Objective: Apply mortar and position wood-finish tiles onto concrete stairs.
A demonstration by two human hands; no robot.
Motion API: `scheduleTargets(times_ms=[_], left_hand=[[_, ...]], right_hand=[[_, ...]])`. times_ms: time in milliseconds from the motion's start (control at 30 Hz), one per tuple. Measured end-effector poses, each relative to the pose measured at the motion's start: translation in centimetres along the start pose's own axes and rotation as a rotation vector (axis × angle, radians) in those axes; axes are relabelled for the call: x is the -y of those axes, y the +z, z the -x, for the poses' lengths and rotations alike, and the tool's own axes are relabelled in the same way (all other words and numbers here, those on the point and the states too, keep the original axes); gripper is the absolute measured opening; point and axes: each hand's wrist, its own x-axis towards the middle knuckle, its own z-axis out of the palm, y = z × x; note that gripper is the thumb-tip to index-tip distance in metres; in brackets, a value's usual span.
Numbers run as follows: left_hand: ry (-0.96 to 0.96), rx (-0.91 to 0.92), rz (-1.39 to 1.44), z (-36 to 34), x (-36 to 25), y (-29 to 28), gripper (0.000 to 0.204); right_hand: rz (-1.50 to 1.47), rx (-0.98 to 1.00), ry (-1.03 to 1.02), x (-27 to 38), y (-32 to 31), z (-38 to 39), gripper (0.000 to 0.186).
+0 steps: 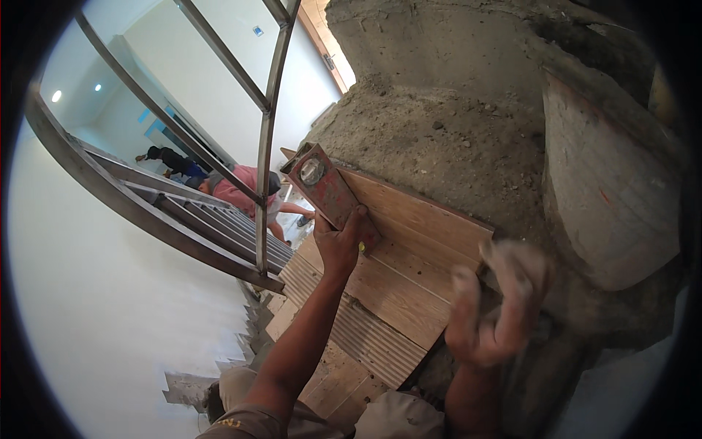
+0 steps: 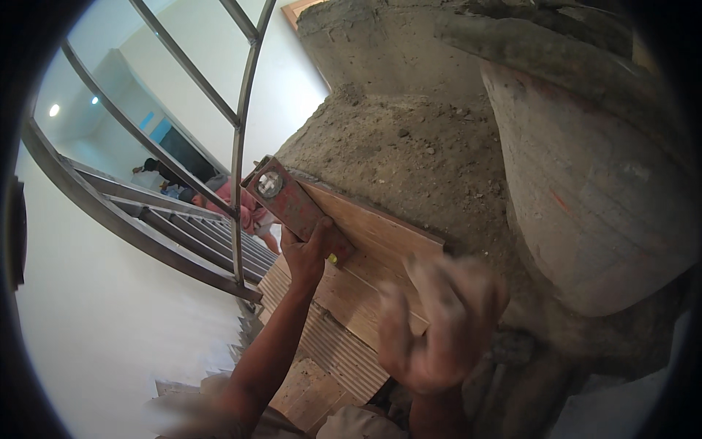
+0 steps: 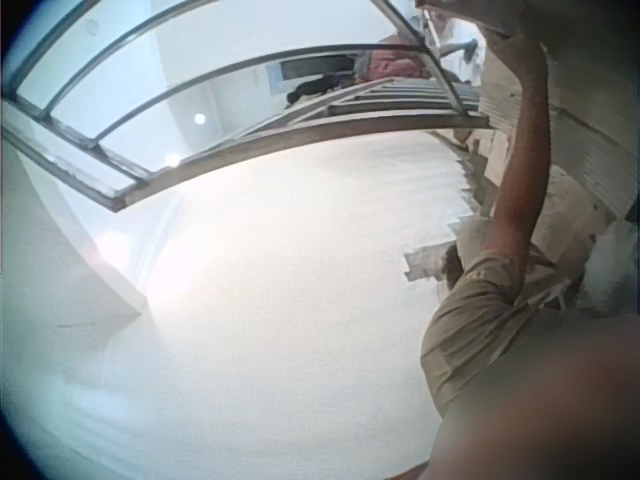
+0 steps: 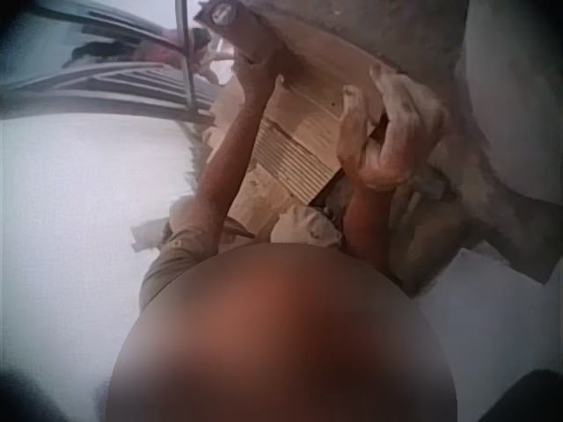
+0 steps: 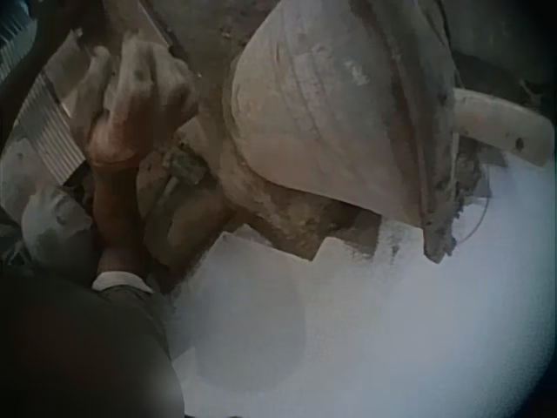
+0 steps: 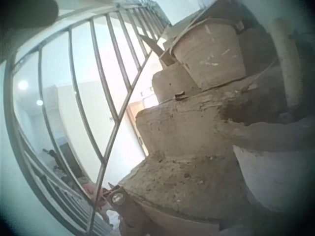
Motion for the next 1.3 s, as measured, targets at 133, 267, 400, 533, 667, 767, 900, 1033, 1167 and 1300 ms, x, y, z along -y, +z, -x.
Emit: scheduleTargets(times_ms=[133,267,400,533,667,767,900,1033,1167,1300], left_hand=[[-0.050,0.025,0.030,0.2,1.1,-0.5,0.040],[0.027,0.065,-0.047,0.4,1.0,-0.2,0.040],[0.152,0.069,-0.091,0.3,2.1,0.0,0.042],[0.094,0.083,-0.069,0.8,1.6,0.1,0.042],[0.083,0.101,-0.094,0.8,1.4,-0.2,0.042],[0.026,0.099,-0.101,1.2,2.1,0.0,0.042],[0.016,0.051,-0.022,1.5,3.3,0.1,0.043],[0.055,0.086,-0.057,1.2,4.1,-0.3,0.046],[0.019,0.089,-0.063,1.4,3.1,0.3,0.050],[0.017,0.079,-0.023,1.2,3.7,-0.1,0.051]], right_hand=[[0.200,0.275,-0.015,1.4,2.8,-4.3,0.035],[0.305,0.547,-0.074,1.7,9.0,-4.7,0.028],[0.364,0.684,-0.038,1.4,12.4,-4.6,0.023],[0.374,0.722,-0.005,0.9,14.5,-5.0,0.024],[0.312,0.719,0.007,1.1,14.9,-5.5,0.022],[0.313,0.677,-0.032,0.7,14.8,-5.2,0.021],[0.345,0.698,-0.032,0.9,14.9,-5.3,0.019],[0.245,0.825,0.095,0.9,14.9,-5.9,0.018],[0.189,0.825,0.117,0.7,14.4,-6.0,0.019],[0.204,0.928,0.151,1.3,14.1,-6.7,0.024]])
